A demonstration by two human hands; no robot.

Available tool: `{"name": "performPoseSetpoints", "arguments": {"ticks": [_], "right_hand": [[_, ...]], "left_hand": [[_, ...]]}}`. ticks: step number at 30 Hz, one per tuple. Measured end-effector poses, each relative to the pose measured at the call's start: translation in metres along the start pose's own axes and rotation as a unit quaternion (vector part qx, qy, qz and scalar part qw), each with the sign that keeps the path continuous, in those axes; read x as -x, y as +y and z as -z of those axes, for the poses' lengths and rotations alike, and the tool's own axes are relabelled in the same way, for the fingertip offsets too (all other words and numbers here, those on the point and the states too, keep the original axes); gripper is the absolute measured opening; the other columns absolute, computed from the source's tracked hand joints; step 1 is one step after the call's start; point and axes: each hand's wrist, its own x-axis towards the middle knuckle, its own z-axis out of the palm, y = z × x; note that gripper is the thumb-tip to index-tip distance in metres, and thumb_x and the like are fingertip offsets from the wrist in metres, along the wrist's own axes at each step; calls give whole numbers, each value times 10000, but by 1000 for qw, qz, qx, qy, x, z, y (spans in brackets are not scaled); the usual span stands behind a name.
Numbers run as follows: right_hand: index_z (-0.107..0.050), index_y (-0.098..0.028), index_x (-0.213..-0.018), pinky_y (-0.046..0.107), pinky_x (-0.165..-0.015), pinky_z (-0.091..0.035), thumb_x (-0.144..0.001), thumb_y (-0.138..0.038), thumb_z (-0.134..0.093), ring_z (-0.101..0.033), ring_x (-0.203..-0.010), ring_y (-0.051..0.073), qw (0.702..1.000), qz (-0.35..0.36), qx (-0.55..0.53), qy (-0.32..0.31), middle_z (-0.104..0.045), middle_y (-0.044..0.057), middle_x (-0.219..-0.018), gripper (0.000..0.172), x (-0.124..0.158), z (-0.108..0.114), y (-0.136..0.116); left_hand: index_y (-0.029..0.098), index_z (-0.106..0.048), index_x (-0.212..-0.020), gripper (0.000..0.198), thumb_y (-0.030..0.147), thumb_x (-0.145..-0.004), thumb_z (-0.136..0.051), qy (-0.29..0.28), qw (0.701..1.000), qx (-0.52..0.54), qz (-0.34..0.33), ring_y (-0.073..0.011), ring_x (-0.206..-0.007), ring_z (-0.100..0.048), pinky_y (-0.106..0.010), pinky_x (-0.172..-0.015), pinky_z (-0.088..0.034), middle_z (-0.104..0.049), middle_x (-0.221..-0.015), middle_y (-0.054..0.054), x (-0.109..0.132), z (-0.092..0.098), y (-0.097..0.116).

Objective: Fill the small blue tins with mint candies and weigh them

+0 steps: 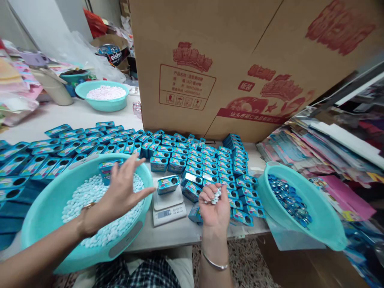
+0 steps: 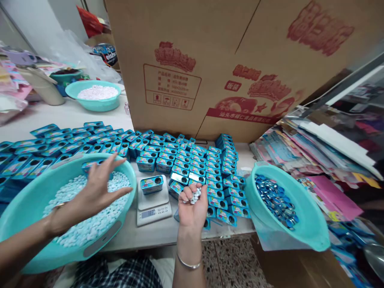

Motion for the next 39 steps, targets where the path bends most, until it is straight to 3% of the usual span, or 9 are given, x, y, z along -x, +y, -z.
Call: {"name": "performPoseSetpoints", "arguments": {"ticks": [3,6,11,15,19,24,30,35,39], "right_hand": [[-475,-202,-781,176,-398,-284,-939,-364,-413,-360,-433,52,1000,-11,5,-4,-394,-82,-586,235,-4,-1,8],[-471,-200,-779,174,-397,-272,-941,-361,-409,-359,-429,50,1000,-15,12,-14,-382,-85,-575,236,-9,-4,14],[-466,-198,-780,167,-390,-261,-943,-363,-403,-359,-430,47,999,-19,24,-20,-382,-83,-579,241,-16,-11,23],[-461,-198,-783,164,-393,-262,-941,-352,-414,-354,-434,44,999,-25,35,-32,-377,-84,-584,226,-19,-14,30],[-458,-202,-784,165,-399,-272,-935,-352,-424,-352,-440,45,998,-18,54,-41,-388,-86,-589,215,-20,-16,32],[-457,-211,-783,163,-404,-267,-889,-365,-513,-341,-434,40,994,8,96,-50,-390,-95,-585,195,-24,-19,36],[-445,-226,-776,174,-407,-269,-856,-439,-543,-336,-437,50,986,51,157,-29,-362,-99,-575,248,-37,-31,54],[-434,-229,-781,180,-423,-291,-842,-485,-545,-354,-446,51,980,80,184,-13,-362,-104,-574,286,-51,-33,71],[-461,-225,-798,196,-445,-327,-828,-509,-555,-380,-459,58,975,97,202,-1,-394,-100,-575,300,-55,-31,78]], "left_hand": [[272,-150,-1478,861,633,-792,-524,63,995,1,77,-355,-1344,-367,-632,-1115,-202,-542,-1344,-81,21,37,-19],[359,-224,-1451,816,653,-746,-512,77,987,16,141,-389,-1298,-416,-621,-1070,-310,-577,-1274,-28,46,55,-45],[457,-283,-1397,768,688,-695,-492,60,969,33,236,-447,-1106,-545,-601,-701,-505,-596,-1244,-2,73,55,-72],[412,-310,-1390,771,705,-695,-466,32,969,44,240,-415,-988,-600,-585,-674,-508,-582,-1286,-4,73,48,-67],[375,-353,-1375,672,654,-773,-463,14,980,50,190,-380,-1067,-591,-580,-816,-498,-608,-1259,-24,66,41,-56],[348,-388,-1355,613,607,-813,-511,-7,995,61,84,-328,-1209,-520,-563,-1017,-386,-592,-1286,-39,55,30,-44],[308,-342,-1388,624,549,-847,-538,-72,996,52,-32,-303,-1271,-475,-582,-1131,-192,-538,-1363,-61,15,9,-19],[244,-397,-1360,626,487,-820,-601,-107,986,62,-110,-292,-1255,-480,-558,-1122,-220,-537,-1352,-95,-24,-25,2],[226,-513,-1254,570,417,-745,-684,-129,983,71,-114,-295,-1212,-498,-529,-1109,-249,-600,-1244,-94,-40,-50,11]]}}
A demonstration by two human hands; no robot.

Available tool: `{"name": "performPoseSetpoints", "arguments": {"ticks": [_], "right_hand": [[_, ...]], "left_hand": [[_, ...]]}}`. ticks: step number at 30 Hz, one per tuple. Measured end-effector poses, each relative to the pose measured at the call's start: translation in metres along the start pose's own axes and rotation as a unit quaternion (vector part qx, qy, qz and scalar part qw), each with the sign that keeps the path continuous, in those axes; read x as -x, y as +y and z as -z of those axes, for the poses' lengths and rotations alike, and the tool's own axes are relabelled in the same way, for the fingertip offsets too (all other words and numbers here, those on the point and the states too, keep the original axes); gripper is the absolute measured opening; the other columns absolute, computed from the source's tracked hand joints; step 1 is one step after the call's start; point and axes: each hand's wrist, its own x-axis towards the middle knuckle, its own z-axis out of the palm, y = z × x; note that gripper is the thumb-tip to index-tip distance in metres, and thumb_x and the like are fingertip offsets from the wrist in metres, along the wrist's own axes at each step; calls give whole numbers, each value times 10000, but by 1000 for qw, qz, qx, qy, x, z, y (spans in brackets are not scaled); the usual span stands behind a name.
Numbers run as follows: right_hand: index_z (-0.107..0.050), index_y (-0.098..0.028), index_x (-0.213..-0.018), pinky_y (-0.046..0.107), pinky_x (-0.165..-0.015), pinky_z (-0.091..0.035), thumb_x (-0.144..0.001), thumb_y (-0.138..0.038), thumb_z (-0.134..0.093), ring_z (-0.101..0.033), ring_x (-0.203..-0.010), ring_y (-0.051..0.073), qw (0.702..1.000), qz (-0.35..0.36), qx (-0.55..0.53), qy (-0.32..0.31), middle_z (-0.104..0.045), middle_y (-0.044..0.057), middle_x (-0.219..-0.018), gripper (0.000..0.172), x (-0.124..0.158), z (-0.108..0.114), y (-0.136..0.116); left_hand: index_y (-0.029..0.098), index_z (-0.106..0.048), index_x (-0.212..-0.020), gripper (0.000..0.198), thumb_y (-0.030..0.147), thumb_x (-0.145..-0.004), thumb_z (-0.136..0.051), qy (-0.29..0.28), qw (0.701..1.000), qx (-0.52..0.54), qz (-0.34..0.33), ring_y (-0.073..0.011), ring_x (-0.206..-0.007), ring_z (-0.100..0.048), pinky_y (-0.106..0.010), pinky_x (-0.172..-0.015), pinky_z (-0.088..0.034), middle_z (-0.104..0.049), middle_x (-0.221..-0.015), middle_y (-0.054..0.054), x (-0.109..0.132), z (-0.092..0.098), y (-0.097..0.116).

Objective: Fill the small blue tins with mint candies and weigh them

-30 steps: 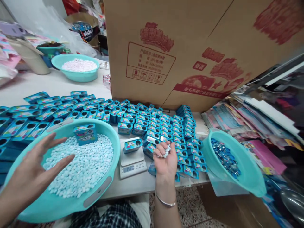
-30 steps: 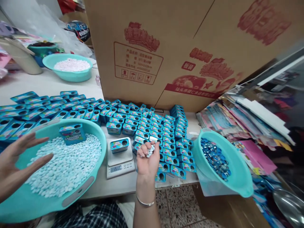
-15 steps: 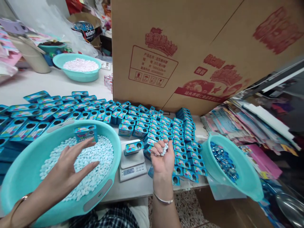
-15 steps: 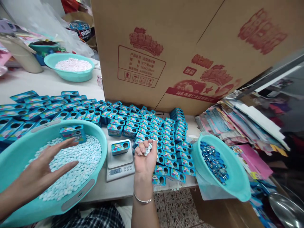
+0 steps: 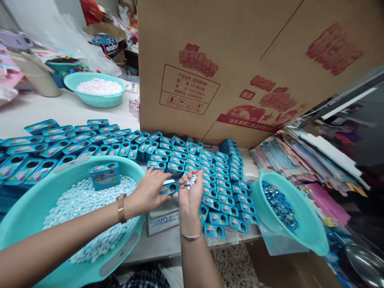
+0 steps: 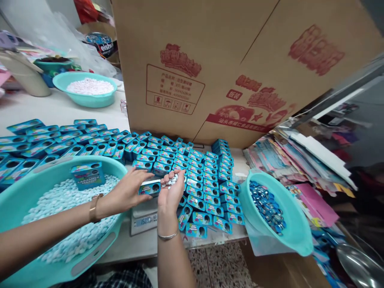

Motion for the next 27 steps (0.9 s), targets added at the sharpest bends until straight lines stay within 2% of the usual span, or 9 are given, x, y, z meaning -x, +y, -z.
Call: {"name": "performPoseSetpoints", "arguments": {"ticks": [6,12,17,21,27], "right_hand": [[-479,-219,-788,198,-483,-355,-828,-518,-551,-399,-475,55,999,30,31,10,-417,-96,-576,311,4,-3,7],[-489,-218,-790,193,-502,-364,-836,-502,-547,-402,-485,52,999,39,33,8,-414,-95,-580,294,5,-2,11],[-496,-224,-786,229,-577,-441,-837,-511,-538,-427,-500,64,997,53,49,8,-423,-93,-575,295,7,-2,12],[-495,-223,-772,232,-590,-454,-830,-497,-556,-427,-493,63,999,40,27,10,-420,-99,-564,286,7,-1,10],[-451,-226,-757,217,-542,-429,-851,-448,-545,-379,-455,56,999,-25,-34,5,-368,-116,-543,259,0,4,-3]], "left_hand": [[212,-548,-1215,504,338,-745,-680,-29,999,5,17,-277,-1135,-543,-520,-1119,-223,-634,-1136,-84,-4,-14,0],[216,-542,-1222,506,339,-749,-670,-34,999,7,21,-279,-1127,-544,-519,-1118,-225,-634,-1138,-86,-1,-15,-3],[230,-526,-1241,530,335,-742,-670,-34,999,12,21,-281,-1124,-546,-523,-1113,-228,-627,-1153,-85,0,-14,-3],[232,-522,-1246,551,331,-729,-683,-37,999,12,20,-281,-1122,-547,-524,-1115,-222,-623,-1149,-86,0,-14,-2],[230,-532,-1238,565,377,-722,-709,-42,999,16,23,-286,-1116,-552,-538,-1109,-226,-630,-1145,-80,3,-11,-5]]}}
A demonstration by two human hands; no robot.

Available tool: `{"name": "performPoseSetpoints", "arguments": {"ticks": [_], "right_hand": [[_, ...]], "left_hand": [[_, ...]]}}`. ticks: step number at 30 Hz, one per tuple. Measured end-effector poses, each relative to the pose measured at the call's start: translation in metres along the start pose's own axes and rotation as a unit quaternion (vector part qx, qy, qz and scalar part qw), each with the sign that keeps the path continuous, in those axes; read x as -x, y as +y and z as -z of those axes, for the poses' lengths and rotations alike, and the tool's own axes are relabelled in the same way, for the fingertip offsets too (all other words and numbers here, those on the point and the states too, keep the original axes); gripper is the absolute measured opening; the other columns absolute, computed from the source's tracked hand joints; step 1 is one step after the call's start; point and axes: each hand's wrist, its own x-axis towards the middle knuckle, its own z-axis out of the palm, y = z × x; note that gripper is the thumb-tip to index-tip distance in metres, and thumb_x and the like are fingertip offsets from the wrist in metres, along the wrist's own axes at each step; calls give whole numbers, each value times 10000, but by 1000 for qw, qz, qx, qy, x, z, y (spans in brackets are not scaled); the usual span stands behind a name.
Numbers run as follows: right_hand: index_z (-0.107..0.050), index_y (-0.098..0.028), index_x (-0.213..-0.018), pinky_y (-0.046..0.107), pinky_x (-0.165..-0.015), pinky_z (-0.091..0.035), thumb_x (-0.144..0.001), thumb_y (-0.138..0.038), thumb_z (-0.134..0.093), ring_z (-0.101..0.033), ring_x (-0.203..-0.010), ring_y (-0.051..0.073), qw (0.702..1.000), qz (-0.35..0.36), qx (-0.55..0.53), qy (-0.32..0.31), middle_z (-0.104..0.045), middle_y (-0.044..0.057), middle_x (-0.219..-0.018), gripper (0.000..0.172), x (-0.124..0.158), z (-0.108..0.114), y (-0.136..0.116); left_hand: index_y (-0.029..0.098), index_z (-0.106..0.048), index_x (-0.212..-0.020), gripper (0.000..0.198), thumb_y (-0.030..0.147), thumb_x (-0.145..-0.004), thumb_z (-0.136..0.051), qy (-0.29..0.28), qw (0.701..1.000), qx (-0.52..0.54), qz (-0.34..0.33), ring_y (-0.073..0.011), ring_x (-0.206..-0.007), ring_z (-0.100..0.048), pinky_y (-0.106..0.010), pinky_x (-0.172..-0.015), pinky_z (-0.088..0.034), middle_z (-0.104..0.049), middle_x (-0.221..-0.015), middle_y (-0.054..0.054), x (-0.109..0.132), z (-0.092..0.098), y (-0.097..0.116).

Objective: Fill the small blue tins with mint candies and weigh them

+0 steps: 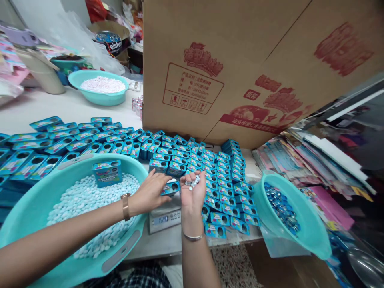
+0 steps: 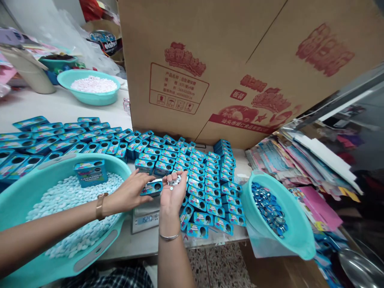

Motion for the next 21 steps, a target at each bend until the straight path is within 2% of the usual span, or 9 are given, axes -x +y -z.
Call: {"name": "performPoseSetpoints", "arguments": {"ticks": [3,7,11,16,21], "right_hand": [[-442,-224,-733,233,-543,-437,-857,-432,-538,-375,-448,59,1000,-19,-22,-3,-369,-114,-541,260,-2,3,-10],[-447,-224,-718,244,-546,-444,-865,-424,-525,-378,-452,63,1000,-9,-26,-13,-367,-112,-538,260,1,7,-22],[-454,-226,-715,241,-554,-450,-860,-409,-537,-379,-455,63,999,-7,-46,-21,-371,-114,-531,248,4,8,-30],[-465,-218,-722,227,-568,-453,-882,-395,-511,-398,-465,54,996,-29,-88,-18,-392,-112,-536,243,7,8,-31],[-477,-213,-736,213,-562,-443,-908,-387,-469,-409,-474,52,991,-46,-126,-24,-402,-107,-537,245,7,12,-32]], "left_hand": [[242,-533,-1239,536,461,-768,-664,8,1000,4,-7,-283,-1112,-556,-541,-1095,-240,-632,-1167,-82,4,6,-4],[237,-533,-1228,494,526,-829,-576,42,999,2,-13,-270,-1156,-532,-511,-1088,-259,-608,-1223,-87,9,17,-8],[235,-544,-1216,432,496,-872,-524,67,998,-6,-16,-261,-1162,-524,-498,-1081,-272,-601,-1225,-81,11,25,-7],[243,-606,-1127,302,402,-912,-465,70,996,-41,-28,-243,-1039,-549,-482,-1009,-327,-625,-1091,-67,10,29,-3],[275,-631,-1074,244,359,-921,-460,52,996,-64,-25,-231,-1002,-536,-531,-1037,-258,-612,-1017,-39,8,27,-6]]}}
